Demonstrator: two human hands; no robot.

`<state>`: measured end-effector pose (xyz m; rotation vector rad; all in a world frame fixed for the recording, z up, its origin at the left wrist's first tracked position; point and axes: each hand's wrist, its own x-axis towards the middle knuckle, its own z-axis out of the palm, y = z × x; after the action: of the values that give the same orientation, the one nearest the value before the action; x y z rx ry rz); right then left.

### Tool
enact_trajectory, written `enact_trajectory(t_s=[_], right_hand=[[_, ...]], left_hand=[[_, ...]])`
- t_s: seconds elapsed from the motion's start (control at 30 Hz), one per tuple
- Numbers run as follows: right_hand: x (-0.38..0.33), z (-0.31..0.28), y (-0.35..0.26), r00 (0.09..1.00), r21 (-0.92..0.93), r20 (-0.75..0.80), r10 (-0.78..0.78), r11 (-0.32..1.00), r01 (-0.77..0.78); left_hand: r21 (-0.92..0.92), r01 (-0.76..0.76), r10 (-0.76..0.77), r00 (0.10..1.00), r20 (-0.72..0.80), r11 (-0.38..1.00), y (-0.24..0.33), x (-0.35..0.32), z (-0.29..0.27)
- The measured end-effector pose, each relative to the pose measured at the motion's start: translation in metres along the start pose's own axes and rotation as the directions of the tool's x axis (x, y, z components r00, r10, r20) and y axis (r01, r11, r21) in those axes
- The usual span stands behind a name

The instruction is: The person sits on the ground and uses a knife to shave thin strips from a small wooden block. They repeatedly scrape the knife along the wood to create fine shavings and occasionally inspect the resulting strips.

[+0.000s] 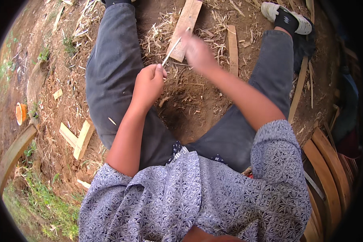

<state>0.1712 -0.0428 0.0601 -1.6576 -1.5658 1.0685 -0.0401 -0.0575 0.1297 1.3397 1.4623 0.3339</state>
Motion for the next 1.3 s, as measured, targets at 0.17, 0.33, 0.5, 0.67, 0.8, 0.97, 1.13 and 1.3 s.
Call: enact_trajectory(t_s=[0.17,0.33,0.5,0.67,0.8,0.97,1.13,1.3], right_hand=[[0.008,-0.018,0.000,0.987,-0.082,0.080,-0.136,0.986,0.142],[-0.038,0.015,-0.037,0.919,0.153,0.295,-0.263,0.962,0.226],[-0.005,0.003,-0.011,0.989,-0.037,0.040,-0.143,0.989,0.145],[0.008,-0.013,-0.001,0.987,0.102,0.148,-0.057,0.994,0.042],[-0.027,0.016,-0.030,0.967,0.083,0.073,-0.245,0.967,0.239],[0.021,-0.021,-0.006,0.994,-0.160,-0.020,-0.109,0.982,0.105],[-0.025,0.011,-0.039,0.961,0.105,0.102,-0.257,0.963,0.247],[-0.022,0.011,-0.034,0.979,0.090,0.094,-0.184,0.980,0.175]], left_hand=[[-0.012,0.002,-0.002,1.000,-0.006,1.000,-0.002,-0.004,-0.006],[0.075,-0.095,0.100,0.993,-0.070,0.993,-0.018,-0.002,0.002],[0.103,-0.018,0.020,1.000,-0.013,0.994,0.004,-0.003,-0.001],[0.168,-0.055,0.066,0.996,-0.061,0.984,0.000,-0.006,0.001],[0.255,-0.136,0.173,0.977,-0.129,0.957,-0.002,-0.005,0.005],[0.309,-0.138,0.194,0.968,-0.158,0.941,0.014,-0.010,0.000],[0.354,-0.120,0.193,0.965,-0.178,0.927,0.008,-0.010,-0.001],[0.330,-0.174,0.246,0.951,-0.190,0.928,0.013,-0.007,0.003]])
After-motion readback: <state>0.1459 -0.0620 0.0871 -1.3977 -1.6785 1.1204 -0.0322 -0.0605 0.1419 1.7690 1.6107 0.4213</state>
